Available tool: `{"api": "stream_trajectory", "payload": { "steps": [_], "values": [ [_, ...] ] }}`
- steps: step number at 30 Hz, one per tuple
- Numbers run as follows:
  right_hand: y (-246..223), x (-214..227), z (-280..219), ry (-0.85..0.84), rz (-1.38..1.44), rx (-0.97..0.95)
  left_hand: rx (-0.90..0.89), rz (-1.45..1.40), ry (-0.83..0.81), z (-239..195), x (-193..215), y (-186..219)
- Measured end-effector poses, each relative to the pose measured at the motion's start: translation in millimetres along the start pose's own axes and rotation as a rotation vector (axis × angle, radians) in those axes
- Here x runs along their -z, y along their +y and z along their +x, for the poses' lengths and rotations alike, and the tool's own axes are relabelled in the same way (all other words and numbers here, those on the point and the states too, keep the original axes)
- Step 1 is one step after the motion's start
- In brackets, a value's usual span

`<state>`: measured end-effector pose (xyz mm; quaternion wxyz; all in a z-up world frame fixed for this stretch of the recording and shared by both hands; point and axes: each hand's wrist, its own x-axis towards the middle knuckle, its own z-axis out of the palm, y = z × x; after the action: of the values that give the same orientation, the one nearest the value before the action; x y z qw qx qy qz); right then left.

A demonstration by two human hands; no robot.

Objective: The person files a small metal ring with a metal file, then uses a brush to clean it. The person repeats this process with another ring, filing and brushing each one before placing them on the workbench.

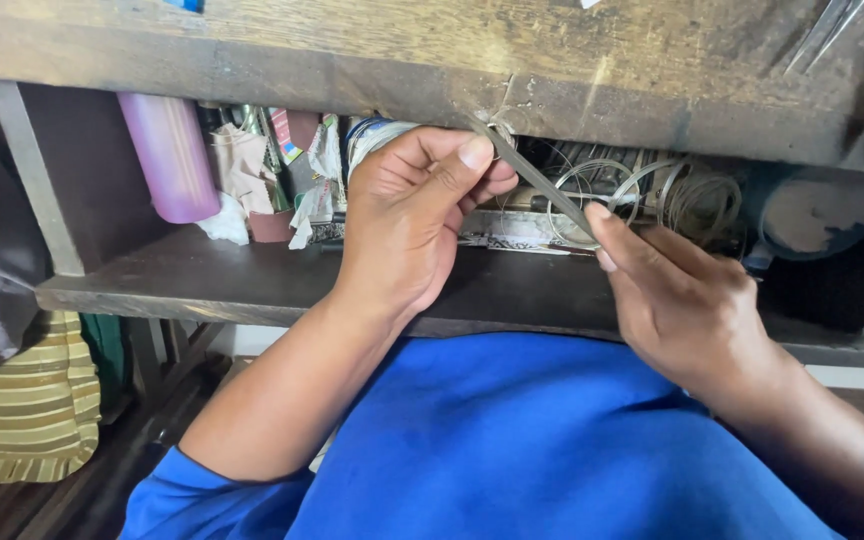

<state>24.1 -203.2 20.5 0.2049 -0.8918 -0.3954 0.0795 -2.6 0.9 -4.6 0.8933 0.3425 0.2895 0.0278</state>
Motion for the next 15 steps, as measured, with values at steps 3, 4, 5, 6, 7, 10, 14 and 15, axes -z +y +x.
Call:
{"api": "stream_trajectory", "payload": {
  "steps": [3,4,5,6,7,10,14,15],
  "values": [
    [-1.3,-11.6,29.0,0.087,0.064,0.106,0.014,0.002,0.053,-0.4,-1.9,0.6],
    [-3.3,-10.3,32.3,0.088,0.066,0.108,0.012,0.004,0.054,-1.5,-2.3,0.4],
    [-5.2,-8.9,36.6,0.066,0.089,0.089,0.004,0.004,0.050,-1.6,-3.0,1.0],
    [-7.0,-7.5,41.5,0.043,0.112,0.070,-0.004,0.004,0.045,-1.2,-3.6,1.9],
    [-6.6,-4.8,36.1,0.046,0.109,0.071,-0.007,0.003,0.042,-1.8,-4.2,2.5],
    [-1.7,-1.3,15.8,0.028,0.169,0.067,0.002,0.015,0.044,-1.1,-2.2,1.6],
    [4.3,-4.6,0.4,0.001,0.051,0.012,0.005,0.030,-0.001,0.3,-1.1,3.0],
    [4.7,-6.8,1.3,0.017,0.000,0.020,0.010,0.029,0.002,-0.3,-2.0,2.9]
  ]
}}
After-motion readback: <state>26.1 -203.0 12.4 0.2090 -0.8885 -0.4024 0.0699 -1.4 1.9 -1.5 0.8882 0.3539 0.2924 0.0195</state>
